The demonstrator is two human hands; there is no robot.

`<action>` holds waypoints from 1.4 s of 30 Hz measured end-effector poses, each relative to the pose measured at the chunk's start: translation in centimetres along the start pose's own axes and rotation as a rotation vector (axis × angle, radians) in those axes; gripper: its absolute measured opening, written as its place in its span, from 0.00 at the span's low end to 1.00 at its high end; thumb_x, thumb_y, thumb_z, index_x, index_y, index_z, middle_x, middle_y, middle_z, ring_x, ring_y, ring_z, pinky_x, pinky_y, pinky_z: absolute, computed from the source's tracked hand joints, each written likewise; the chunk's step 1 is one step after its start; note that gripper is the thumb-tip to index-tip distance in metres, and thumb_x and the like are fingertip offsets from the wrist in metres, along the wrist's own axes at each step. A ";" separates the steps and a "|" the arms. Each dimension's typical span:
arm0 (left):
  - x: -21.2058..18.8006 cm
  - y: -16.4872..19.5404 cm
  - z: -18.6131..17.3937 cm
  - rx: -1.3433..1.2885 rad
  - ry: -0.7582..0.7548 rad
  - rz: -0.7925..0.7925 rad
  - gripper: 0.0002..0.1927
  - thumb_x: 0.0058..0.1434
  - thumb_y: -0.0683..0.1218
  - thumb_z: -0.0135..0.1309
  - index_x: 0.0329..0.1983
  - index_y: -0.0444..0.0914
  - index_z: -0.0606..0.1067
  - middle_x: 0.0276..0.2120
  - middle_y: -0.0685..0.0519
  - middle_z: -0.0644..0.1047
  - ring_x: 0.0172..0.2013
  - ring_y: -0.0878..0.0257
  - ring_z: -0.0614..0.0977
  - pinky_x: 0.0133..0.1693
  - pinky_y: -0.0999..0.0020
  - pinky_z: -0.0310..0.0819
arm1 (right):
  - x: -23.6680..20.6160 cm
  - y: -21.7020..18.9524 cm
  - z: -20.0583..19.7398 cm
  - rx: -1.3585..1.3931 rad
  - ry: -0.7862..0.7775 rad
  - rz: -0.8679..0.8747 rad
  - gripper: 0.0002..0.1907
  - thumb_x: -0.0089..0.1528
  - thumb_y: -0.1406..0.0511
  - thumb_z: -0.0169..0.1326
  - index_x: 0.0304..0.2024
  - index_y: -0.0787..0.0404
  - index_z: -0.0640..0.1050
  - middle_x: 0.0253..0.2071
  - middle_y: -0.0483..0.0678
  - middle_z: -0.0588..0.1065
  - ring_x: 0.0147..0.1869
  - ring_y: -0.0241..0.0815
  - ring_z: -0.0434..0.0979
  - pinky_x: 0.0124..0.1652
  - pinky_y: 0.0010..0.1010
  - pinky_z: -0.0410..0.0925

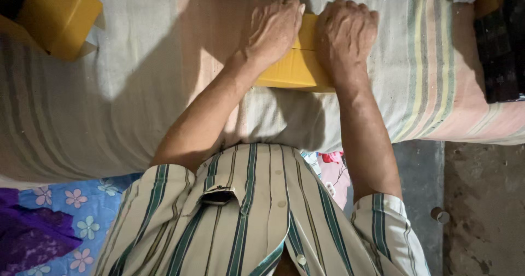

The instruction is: The person folds yellow cardboard boxes on a bed. They open a flat folded box, press its side panels and bottom flaps into shape, close the lid flap, and press along the seams with both hands before setting the finished box aside and taking the next one.

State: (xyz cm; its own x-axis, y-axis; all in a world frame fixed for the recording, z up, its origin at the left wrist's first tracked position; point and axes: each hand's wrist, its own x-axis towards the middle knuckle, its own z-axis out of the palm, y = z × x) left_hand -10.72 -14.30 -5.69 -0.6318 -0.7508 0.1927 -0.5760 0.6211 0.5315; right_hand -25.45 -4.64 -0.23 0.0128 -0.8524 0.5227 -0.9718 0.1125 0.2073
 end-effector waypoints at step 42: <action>-13.0 1.2 -4.2 0.370 0.146 0.145 0.55 0.48 0.55 0.72 0.75 0.31 0.60 0.76 0.41 0.57 0.76 0.47 0.53 0.74 0.38 0.42 | -8.8 -0.1 -7.6 0.139 -0.235 0.050 0.59 0.47 0.47 0.74 0.72 0.69 0.65 0.74 0.62 0.61 0.81 0.62 0.54 0.74 0.62 0.41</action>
State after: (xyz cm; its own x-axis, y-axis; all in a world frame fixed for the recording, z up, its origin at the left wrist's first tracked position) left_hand -1.04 -4.76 -4.02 -0.6553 -0.6571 0.3726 -0.6508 0.7415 0.1631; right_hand -23.66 6.76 1.40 -0.0755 -0.9446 0.3195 -0.9930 0.1004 0.0622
